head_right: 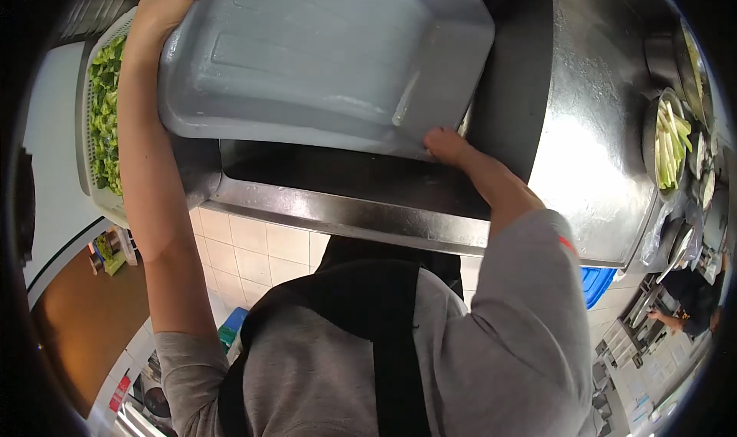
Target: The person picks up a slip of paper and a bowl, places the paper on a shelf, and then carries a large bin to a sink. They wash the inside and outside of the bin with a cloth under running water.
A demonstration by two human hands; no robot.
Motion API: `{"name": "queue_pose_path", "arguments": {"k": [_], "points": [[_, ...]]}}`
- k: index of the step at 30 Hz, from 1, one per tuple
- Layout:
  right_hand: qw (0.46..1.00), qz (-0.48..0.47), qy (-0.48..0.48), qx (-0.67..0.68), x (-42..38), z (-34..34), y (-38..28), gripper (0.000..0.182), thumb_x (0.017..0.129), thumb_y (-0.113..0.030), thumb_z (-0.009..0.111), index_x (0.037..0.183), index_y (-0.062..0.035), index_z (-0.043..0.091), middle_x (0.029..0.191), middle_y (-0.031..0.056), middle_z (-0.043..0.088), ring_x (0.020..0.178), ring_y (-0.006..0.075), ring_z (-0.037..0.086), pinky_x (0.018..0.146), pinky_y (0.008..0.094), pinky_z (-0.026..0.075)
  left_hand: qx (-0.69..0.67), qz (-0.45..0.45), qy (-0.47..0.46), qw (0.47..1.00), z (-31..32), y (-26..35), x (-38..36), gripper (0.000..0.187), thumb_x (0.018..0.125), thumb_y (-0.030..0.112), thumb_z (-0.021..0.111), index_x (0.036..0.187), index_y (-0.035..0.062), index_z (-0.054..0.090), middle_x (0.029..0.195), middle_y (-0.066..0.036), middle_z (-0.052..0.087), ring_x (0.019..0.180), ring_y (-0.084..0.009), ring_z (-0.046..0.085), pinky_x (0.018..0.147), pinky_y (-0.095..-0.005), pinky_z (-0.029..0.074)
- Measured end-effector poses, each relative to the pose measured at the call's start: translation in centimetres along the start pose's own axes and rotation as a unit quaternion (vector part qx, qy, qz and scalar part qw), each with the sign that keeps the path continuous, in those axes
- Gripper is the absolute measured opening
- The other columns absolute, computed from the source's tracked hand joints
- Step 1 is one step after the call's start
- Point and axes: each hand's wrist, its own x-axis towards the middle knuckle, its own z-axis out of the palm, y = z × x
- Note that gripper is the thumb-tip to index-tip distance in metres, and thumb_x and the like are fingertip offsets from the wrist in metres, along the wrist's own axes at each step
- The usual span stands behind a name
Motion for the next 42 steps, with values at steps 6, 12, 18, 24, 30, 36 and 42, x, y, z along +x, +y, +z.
{"name": "queue_pose_path", "arguments": {"k": [6,12,18,24,30,36,42], "points": [[0.994,0.106,-0.026,-0.027,4.8,-6.7,-0.6,0.020,0.077,-0.011,0.053,0.096,-0.0041,0.057,0.104,0.0118,0.051,0.101,0.0269,0.050,0.082,0.0389,0.042,-0.070,0.029,-0.042,0.996,-0.6,-2.7,1.5,0.064,0.056,-0.004,0.050,0.121,-0.0040,0.048,0.116,-0.018,0.053,0.109,-0.0216,0.049,0.096,-0.0272,0.031],[0.979,0.015,0.188,0.072,6.8,3.1,2.6,0.023,0.078,-0.010,0.048,0.099,-0.0035,0.056,0.108,0.0121,0.051,0.103,0.0302,0.048,0.081,0.0427,0.042,-0.054,-0.008,-0.020,0.998,-0.2,-3.8,0.3,0.068,0.059,-0.007,0.050,0.127,0.0000,0.043,0.115,-0.011,0.055,0.104,-0.0159,0.052,0.092,-0.0236,0.035],[0.954,0.080,0.271,-0.103,14.3,-4.8,16.6,0.019,0.081,-0.014,0.046,0.092,-0.0050,0.059,0.090,0.0134,0.058,0.084,0.0309,0.056,0.072,0.0419,0.045,0.059,-0.004,0.046,0.997,1.0,-5.9,-0.6,0.067,0.060,-0.004,0.051,0.127,0.0025,0.045,0.112,-0.014,0.056,0.103,-0.0185,0.054,0.092,-0.0262,0.038],[0.904,0.251,0.325,-0.115,16.1,-10.2,18.0,0.017,0.078,-0.010,0.049,0.093,-0.0043,0.056,0.094,0.0103,0.055,0.092,0.0268,0.055,0.078,0.0424,0.046,0.084,-0.040,0.025,0.995,1.1,-5.4,0.4,0.068,0.060,0.000,0.052,0.127,0.0037,0.045,0.108,-0.015,0.058,0.093,-0.0225,0.059,0.087,-0.0301,0.042],[0.938,0.301,0.093,0.145,12.0,-1.4,3.4,0.045,0.075,-0.009,0.057,0.117,-0.0010,0.043,0.119,0.0183,0.047,0.107,0.0313,0.050,0.090,0.0396,0.042,-0.013,-0.016,0.041,0.999,1.2,-5.3,0.3,0.066,0.057,-0.005,0.048,0.123,-0.0046,0.046,0.109,-0.015,0.057,0.102,-0.0190,0.054,0.093,-0.0260,0.036],[0.756,0.219,0.550,0.280,20.6,-13.4,-0.3,0.049,0.067,-0.004,0.052,0.114,0.0084,0.045,0.115,0.0266,0.046,0.110,0.0387,0.043,0.096,0.0432,0.032,-0.024,-0.023,0.037,0.999,1.4,-4.9,0.3,0.071,0.055,-0.004,0.047,0.125,-0.0037,0.043,0.115,-0.016,0.054,0.107,-0.0200,0.052,0.096,-0.0271,0.033],[0.680,0.198,0.605,0.362,22.7,-16.6,4.9,0.032,0.079,0.002,0.040,0.109,0.0060,0.048,0.109,0.0235,0.051,0.106,0.0351,0.046,0.095,0.0437,0.033,0.001,-0.055,0.045,0.997,1.6,-4.3,0.1,0.073,0.055,-0.004,0.046,0.127,-0.0061,0.039,0.117,-0.017,0.052,0.110,-0.0195,0.049,0.097,-0.0265,0.030]]}}
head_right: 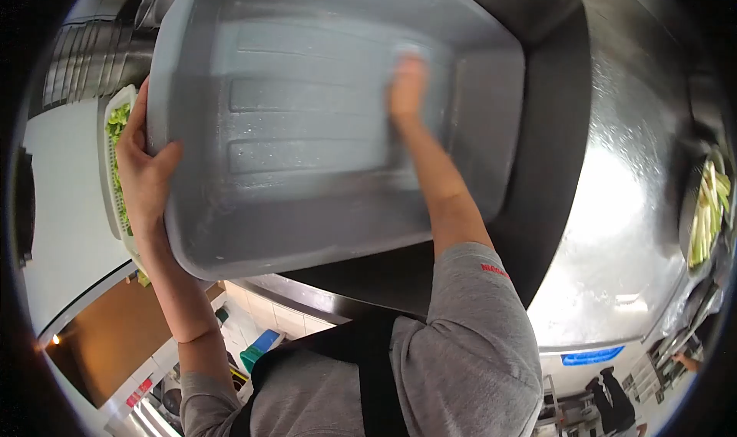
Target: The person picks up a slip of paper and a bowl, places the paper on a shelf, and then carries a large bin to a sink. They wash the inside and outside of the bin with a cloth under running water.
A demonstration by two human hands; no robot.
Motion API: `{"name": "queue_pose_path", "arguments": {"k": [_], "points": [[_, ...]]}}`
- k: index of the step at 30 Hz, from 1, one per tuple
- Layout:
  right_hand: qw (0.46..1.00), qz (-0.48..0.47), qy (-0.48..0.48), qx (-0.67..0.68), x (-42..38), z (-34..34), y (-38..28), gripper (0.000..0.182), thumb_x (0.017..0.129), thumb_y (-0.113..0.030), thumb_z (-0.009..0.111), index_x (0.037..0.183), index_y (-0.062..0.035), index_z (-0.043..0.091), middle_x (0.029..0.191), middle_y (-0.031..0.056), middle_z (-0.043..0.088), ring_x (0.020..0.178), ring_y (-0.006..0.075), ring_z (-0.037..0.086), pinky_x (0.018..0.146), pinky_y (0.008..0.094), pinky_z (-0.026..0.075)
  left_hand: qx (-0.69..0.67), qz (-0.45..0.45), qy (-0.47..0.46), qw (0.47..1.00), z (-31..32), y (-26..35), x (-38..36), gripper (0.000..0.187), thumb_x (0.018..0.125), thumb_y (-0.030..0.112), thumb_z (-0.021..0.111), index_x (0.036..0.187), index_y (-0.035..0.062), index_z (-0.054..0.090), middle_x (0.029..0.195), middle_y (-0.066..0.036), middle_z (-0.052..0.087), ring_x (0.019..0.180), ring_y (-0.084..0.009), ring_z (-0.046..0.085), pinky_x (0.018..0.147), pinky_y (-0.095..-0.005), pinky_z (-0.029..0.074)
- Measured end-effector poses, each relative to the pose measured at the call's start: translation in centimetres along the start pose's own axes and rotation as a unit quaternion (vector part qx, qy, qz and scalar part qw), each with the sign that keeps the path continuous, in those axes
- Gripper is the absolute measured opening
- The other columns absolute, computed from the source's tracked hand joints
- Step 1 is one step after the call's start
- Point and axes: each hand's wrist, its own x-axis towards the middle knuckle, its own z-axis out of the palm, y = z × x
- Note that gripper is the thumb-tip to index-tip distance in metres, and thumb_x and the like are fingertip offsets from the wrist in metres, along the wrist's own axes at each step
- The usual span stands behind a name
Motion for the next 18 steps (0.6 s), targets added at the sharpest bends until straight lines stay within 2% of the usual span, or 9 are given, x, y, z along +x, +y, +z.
{"name": "queue_pose_path", "arguments": {"k": [1,6,9,12,14,15,16,17,18], "points": [[0.982,0.133,0.102,0.086,0.7,1.1,6.8,0.025,0.083,0.000,0.036,0.102,0.0060,0.051,0.103,0.0218,0.054,0.103,0.0329,0.048,0.094,0.0423,0.034,-0.001,-0.009,-0.002,1.000,0.0,0.0,0.0,0.073,0.055,-0.003,0.046,0.128,-0.0079,0.037,0.118,-0.018,0.051,0.111,-0.0196,0.048,0.097,-0.0265,0.030],[0.982,-0.087,0.113,-0.122,3.7,1.9,0.2,0.028,0.072,-0.002,0.051,0.100,0.0045,0.052,0.098,0.0201,0.055,0.099,0.0352,0.048,0.093,0.0409,0.035,-0.020,-0.013,-0.012,1.000,0.0,0.1,0.2,0.073,0.056,-0.003,0.047,0.128,-0.0089,0.036,0.118,-0.019,0.051,0.111,-0.0198,0.049,0.097,-0.0265,0.030],[0.963,-0.260,0.052,-0.043,5.5,1.5,-1.7,0.036,0.066,-0.002,0.056,0.102,0.0017,0.053,0.097,0.0200,0.055,0.098,0.0371,0.048,0.095,0.0421,0.034,0.000,-0.016,-0.008,1.000,0.1,0.3,0.1,0.073,0.056,-0.003,0.047,0.128,-0.0091,0.036,0.118,-0.019,0.051,0.110,-0.0197,0.049,0.097,-0.0264,0.031],[0.981,-0.160,0.072,-0.081,5.9,0.1,5.4,0.040,0.069,-0.003,0.054,0.109,-0.0008,0.051,0.103,0.0200,0.054,0.100,0.0369,0.048,0.094,0.0437,0.035,0.003,-0.010,-0.007,1.000,0.1,0.3,0.4,0.073,0.056,-0.003,0.047,0.128,-0.0090,0.036,0.118,-0.019,0.050,0.111,-0.0198,0.048,0.097,-0.0263,0.030],[0.987,0.117,0.004,-0.106,6.3,-2.4,12.6,0.041,0.073,-0.005,0.053,0.114,-0.0022,0.049,0.108,0.0208,0.052,0.100,0.0369,0.050,0.091,0.0418,0.039,0.000,-0.007,-0.008,1.000,0.2,0.3,0.4,0.073,0.056,-0.003,0.046,0.128,-0.0087,0.036,0.118,-0.019,0.050,0.111,-0.0199,0.048,0.097,-0.0261,0.030],[0.958,0.253,-0.100,-0.095,7.6,-5.6,12.9,0.038,0.079,-0.007,0.051,0.117,-0.0033,0.049,0.110,0.0178,0.053,0.100,0.0331,0.053,0.087,0.0406,0.043,0.004,-0.003,-0.003,1.000,0.3,0.2,0.4,0.074,0.055,-0.003,0.046,0.128,-0.0085,0.036,0.118,-0.019,0.050,0.111,-0.0199,0.048,0.097,-0.0260,0.030],[0.919,0.369,0.032,0.136,9.6,-6.1,15.9,0.036,0.082,-0.011,0.048,0.117,-0.0026,0.048,0.111,0.0170,0.053,0.101,0.0323,0.053,0.087,0.0429,0.043,0.010,0.001,0.002,1.000,0.1,0.1,0.5,0.074,0.055,-0.003,0.046,0.128,-0.0083,0.036,0.118,-0.018,0.050,0.111,-0.0199,0.048,0.097,-0.0259,0.030],[0.802,0.454,0.159,0.354,11.2,-5.7,18.2,0.035,0.085,-0.015,0.044,0.117,-0.0019,0.048,0.113,0.0163,0.053,0.102,0.0316,0.053,0.086,0.0453,0.044,0.006,0.004,-0.001,1.000,0.0,0.1,0.5,0.074,0.055,-0.004,0.045,0.128,-0.0083,0.036,0.118,-0.018,0.050,0.112,-0.0200,0.048,0.097,-0.0258,0.029],[0.747,0.407,0.206,0.485,12.3,-6.7,16.7,0.038,0.087,-0.019,0.040,0.120,-0.0006,0.044,0.119,0.0156,0.049,0.106,0.0308,0.051,0.087,0.0492,0.042,0.002,0.006,-0.004,1.000,0.1,0.3,0.6,0.074,0.055,-0.004,0.045,0.128,-0.0082,0.036,0.119,-0.018,0.050,0.112,-0.0201,0.048,0.097,-0.0258,0.029]]}}
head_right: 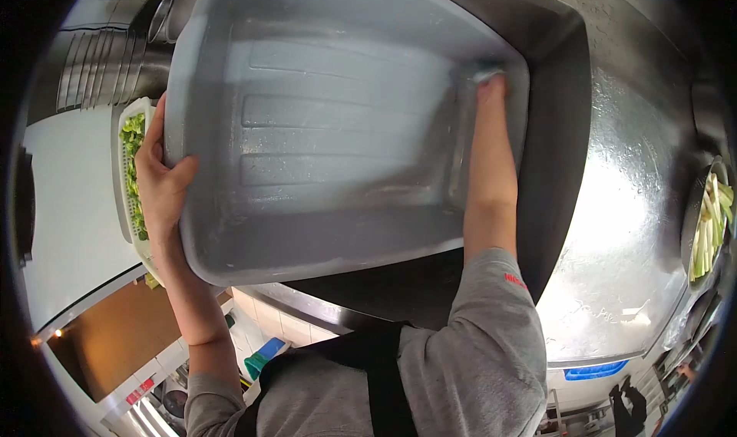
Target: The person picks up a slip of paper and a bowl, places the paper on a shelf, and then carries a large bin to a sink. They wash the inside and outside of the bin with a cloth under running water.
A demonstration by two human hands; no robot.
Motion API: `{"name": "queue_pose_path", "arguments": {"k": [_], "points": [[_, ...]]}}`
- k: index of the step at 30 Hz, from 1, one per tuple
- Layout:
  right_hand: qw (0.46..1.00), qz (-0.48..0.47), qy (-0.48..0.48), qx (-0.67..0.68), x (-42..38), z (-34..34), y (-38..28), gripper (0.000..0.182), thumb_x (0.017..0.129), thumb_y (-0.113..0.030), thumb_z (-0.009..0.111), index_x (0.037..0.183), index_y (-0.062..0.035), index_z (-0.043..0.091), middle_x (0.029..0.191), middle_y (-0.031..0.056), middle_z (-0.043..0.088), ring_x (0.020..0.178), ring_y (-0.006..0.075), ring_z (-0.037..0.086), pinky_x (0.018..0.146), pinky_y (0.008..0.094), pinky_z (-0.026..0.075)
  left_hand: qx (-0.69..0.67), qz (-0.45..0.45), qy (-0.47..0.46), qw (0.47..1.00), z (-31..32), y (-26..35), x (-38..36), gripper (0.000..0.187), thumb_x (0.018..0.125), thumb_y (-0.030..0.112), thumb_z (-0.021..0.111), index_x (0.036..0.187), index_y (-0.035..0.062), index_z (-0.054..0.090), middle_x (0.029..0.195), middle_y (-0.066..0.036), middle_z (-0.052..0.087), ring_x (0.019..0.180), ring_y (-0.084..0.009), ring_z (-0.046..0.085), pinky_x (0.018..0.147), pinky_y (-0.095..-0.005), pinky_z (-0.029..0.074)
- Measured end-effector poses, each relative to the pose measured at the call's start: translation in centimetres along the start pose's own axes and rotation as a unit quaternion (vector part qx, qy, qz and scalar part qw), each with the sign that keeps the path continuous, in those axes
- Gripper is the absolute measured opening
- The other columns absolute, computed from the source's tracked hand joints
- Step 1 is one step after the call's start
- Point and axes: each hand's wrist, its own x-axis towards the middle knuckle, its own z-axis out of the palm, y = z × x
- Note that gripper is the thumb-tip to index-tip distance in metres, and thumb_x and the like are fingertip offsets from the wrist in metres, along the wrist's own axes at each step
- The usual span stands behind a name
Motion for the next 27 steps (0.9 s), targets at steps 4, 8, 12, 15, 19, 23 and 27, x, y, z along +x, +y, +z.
{"name": "queue_pose_path", "arguments": {"k": [4,8,12,15,19,23,27], "points": [[0.982,0.116,-0.063,0.132,-16.5,12.6,-6.4,0.050,0.091,-0.030,0.031,0.132,-0.0021,0.030,0.134,0.0144,0.034,0.122,0.0342,0.032,0.101,0.0547,0.022,0.005,-0.001,-0.005,1.000,0.2,0.6,-0.1,0.074,0.054,-0.006,0.043,0.128,-0.0081,0.036,0.118,-0.018,0.051,0.112,-0.0202,0.048,0.098,-0.0259,0.028],[0.931,0.195,-0.192,0.242,-24.8,21.3,-2.3,0.034,0.090,-0.027,0.040,0.114,-0.0034,0.041,0.115,0.0118,0.045,0.093,0.0270,0.048,0.079,0.0444,0.044,0.012,0.005,-0.011,1.000,0.1,0.8,-0.1,0.074,0.055,-0.005,0.043,0.128,-0.0075,0.036,0.118,-0.017,0.051,0.111,-0.0199,0.048,0.098,-0.0256,0.028],[0.969,0.123,-0.095,0.191,-16.0,16.5,-4.7,0.032,0.086,-0.021,0.042,0.112,-0.0029,0.045,0.112,0.0126,0.049,0.099,0.0260,0.048,0.081,0.0447,0.043,0.015,-0.012,-0.014,1.000,0.2,0.8,-0.2,0.074,0.055,-0.005,0.044,0.129,-0.0067,0.036,0.118,-0.017,0.051,0.111,-0.0191,0.048,0.097,-0.0254,0.029],[0.987,-0.109,0.095,-0.063,-8.5,8.6,-7.4,0.036,0.084,-0.019,0.044,0.116,-0.0024,0.047,0.116,0.0115,0.050,0.103,0.0242,0.047,0.087,0.0415,0.039,0.009,-0.014,-0.009,1.000,0.3,0.6,0.2,0.075,0.055,-0.004,0.044,0.129,-0.0063,0.035,0.118,-0.017,0.051,0.111,-0.0184,0.048,0.097,-0.0255,0.030],[0.649,-0.429,0.229,-0.585,-3.6,1.3,-5.2,0.037,0.081,-0.013,0.048,0.116,-0.0013,0.047,0.123,0.0137,0.044,0.117,0.0318,0.038,0.096,0.0437,0.033,-0.012,-0.026,-0.014,0.999,0.3,0.6,0.0,0.075,0.055,-0.003,0.045,0.130,-0.0060,0.035,0.119,-0.016,0.050,0.111,-0.0184,0.048,0.096,-0.0256,0.030],[0.353,-0.574,0.023,-0.738,-6.2,-4.3,-2.0,0.035,0.083,-0.013,0.046,0.116,-0.0033,0.049,0.127,0.0128,0.041,0.121,0.0328,0.033,0.100,0.0438,0.030,0.007,-0.032,0.004,0.999,0.3,0.2,-0.2,0.076,0.055,-0.002,0.046,0.130,-0.0060,0.035,0.119,-0.016,0.050,0.110,-0.0190,0.048,0.096,-0.0257,0.031],[0.376,-0.552,-0.099,-0.738,-7.6,-3.3,2.0,0.028,0.081,-0.011,0.045,0.107,-0.0052,0.055,0.120,0.0116,0.048,0.114,0.0313,0.041,0.095,0.0425,0.034,0.010,-0.036,0.004,0.999,0.6,0.5,-0.2,0.075,0.055,-0.002,0.045,0.129,-0.0068,0.035,0.118,-0.017,0.051,0.109,-0.0201,0.050,0.096,-0.0258,0.031]]}}
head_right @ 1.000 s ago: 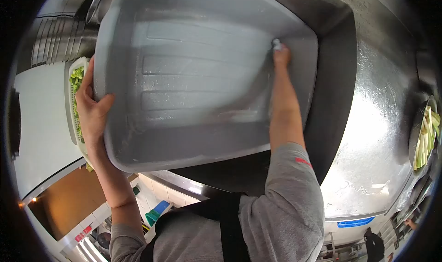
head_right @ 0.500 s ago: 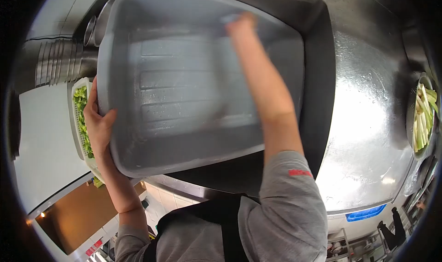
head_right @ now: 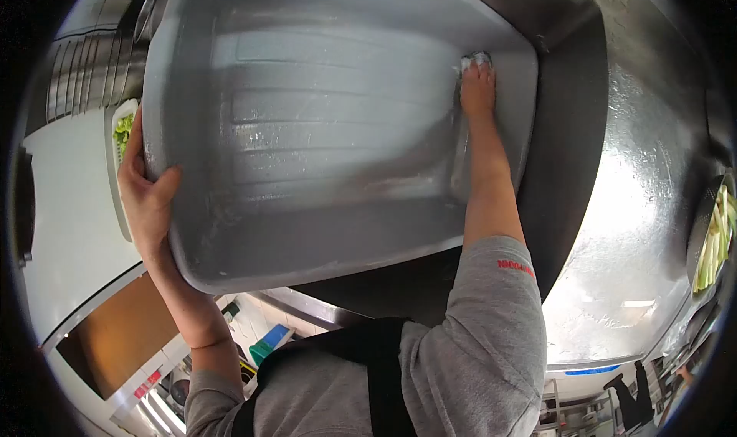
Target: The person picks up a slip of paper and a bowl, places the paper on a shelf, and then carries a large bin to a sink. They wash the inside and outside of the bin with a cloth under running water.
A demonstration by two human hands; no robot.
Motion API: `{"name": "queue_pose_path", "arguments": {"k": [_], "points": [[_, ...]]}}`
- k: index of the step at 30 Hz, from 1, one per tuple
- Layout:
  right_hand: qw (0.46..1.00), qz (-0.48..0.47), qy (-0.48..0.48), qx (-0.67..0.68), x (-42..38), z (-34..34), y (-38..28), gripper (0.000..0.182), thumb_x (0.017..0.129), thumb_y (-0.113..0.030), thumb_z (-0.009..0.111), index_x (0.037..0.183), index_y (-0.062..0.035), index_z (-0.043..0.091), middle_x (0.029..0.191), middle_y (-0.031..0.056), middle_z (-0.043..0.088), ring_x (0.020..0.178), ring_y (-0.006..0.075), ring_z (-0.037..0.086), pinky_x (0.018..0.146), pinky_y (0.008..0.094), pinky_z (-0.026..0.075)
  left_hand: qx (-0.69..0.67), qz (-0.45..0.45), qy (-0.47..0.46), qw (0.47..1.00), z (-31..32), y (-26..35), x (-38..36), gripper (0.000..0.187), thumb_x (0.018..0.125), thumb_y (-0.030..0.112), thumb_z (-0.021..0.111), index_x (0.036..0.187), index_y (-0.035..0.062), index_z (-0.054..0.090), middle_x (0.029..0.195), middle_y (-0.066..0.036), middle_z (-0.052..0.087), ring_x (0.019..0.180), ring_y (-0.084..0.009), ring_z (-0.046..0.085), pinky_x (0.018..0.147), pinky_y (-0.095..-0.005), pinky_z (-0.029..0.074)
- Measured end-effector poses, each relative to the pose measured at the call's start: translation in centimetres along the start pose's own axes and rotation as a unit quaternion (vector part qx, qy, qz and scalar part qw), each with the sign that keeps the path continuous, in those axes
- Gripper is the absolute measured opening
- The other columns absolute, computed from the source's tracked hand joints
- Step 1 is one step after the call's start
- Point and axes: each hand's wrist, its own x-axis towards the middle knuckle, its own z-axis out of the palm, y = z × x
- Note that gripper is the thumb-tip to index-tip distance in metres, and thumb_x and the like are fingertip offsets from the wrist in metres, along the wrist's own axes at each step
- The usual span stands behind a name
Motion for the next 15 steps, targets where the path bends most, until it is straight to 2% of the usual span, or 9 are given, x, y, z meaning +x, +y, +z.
{"name": "queue_pose_path", "arguments": {"k": [3,5,6,7,10,12,13,14,15], "points": [[0.979,-0.062,-0.190,0.039,-2.3,-2.0,0.8,0.021,0.080,-0.009,0.046,0.098,-0.0059,0.056,0.106,0.0114,0.055,0.104,0.0297,0.048,0.089,0.0422,0.038,0.013,0.002,0.007,1.000,-0.2,-0.1,0.1,0.075,0.054,-0.002,0.045,0.129,-0.0065,0.037,0.117,-0.018,0.052,0.109,-0.0210,0.050,0.096,-0.0265,0.032],[0.958,-0.123,-0.258,-0.007,-9.3,-2.5,0.9,0.017,0.077,-0.008,0.048,0.093,-0.0071,0.055,0.093,0.0095,0.057,0.097,0.0280,0.051,0.084,0.0423,0.039,-0.006,0.008,0.006,1.000,-0.1,-0.3,0.1,0.074,0.054,-0.003,0.045,0.128,-0.0058,0.038,0.116,-0.019,0.052,0.109,-0.0215,0.050,0.096,-0.0273,0.032],[0.956,-0.147,-0.253,0.007,-13.5,-3.7,0.5,0.018,0.073,-0.007,0.052,0.091,-0.0071,0.057,0.096,0.0115,0.057,0.096,0.0274,0.052,0.083,0.0426,0.039,-0.019,0.011,0.005,1.000,-0.1,-0.5,0.2,0.074,0.054,-0.003,0.045,0.128,-0.0053,0.038,0.116,-0.019,0.052,0.109,-0.0216,0.050,0.096,-0.0277,0.032],[0.927,-0.206,-0.311,0.028,-16.3,-6.1,0.2,0.021,0.070,-0.007,0.055,0.090,-0.0074,0.057,0.095,0.0115,0.057,0.094,0.0278,0.053,0.082,0.0433,0.040,-0.030,0.015,0.003,0.999,-0.3,-0.6,0.2,0.074,0.054,-0.003,0.045,0.128,-0.0048,0.039,0.116,-0.019,0.053,0.109,-0.0218,0.050,0.097,-0.0280,0.032],[0.837,-0.377,-0.390,0.069,-15.0,-10.4,1.0,0.019,0.071,-0.007,0.054,0.090,-0.0068,0.058,0.096,0.0120,0.057,0.093,0.0283,0.054,0.081,0.0430,0.041,0.020,0.021,0.002,1.000,-0.6,-0.2,0.0,0.073,0.055,-0.004,0.045,0.128,-0.0046,0.039,0.116,-0.018,0.053,0.110,-0.0220,0.050,0.097,-0.0283,0.031],[0.914,-0.308,-0.263,-0.029,-9.3,-6.7,4.7,0.018,0.074,-0.008,0.051,0.091,-0.0061,0.057,0.093,0.0118,0.056,0.092,0.0283,0.054,0.079,0.0421,0.042,0.014,0.031,0.010,0.999,-0.5,-0.1,0.0,0.072,0.055,-0.005,0.045,0.127,-0.0048,0.040,0.115,-0.018,0.053,0.110,-0.0217,0.051,0.097,-0.0277,0.031],[0.954,-0.239,-0.181,0.018,-5.3,-5.4,6.7,0.014,0.077,-0.007,0.049,0.087,-0.0060,0.058,0.089,0.0126,0.056,0.090,0.0288,0.054,0.078,0.0425,0.042,0.012,0.031,0.011,0.999,-0.4,-0.2,-0.3,0.071,0.056,-0.006,0.045,0.127,-0.0049,0.040,0.115,-0.018,0.054,0.109,-0.0216,0.051,0.097,-0.0275,0.031],[0.971,-0.187,-0.146,-0.005,-0.9,-5.6,8.1,0.012,0.078,-0.008,0.048,0.087,-0.0060,0.057,0.086,0.0130,0.056,0.087,0.0295,0.055,0.079,0.0431,0.042,0.003,0.028,0.007,1.000,-0.3,-0.3,-0.4,0.071,0.056,-0.006,0.045,0.126,-0.0050,0.041,0.115,-0.018,0.054,0.109,-0.0214,0.051,0.097,-0.0273,0.032],[0.975,-0.194,-0.102,-0.027,1.6,-6.5,9.3,0.012,0.079,-0.009,0.048,0.088,-0.0062,0.056,0.089,0.0130,0.056,0.089,0.0293,0.054,0.080,0.0428,0.042,-0.006,0.028,0.007,1.000,-0.2,-0.3,-0.2,0.070,0.056,-0.007,0.045,0.126,-0.0051,0.041,0.114,-0.018,0.054,0.109,-0.0213,0.051,0.096,-0.0272,0.032]]}}
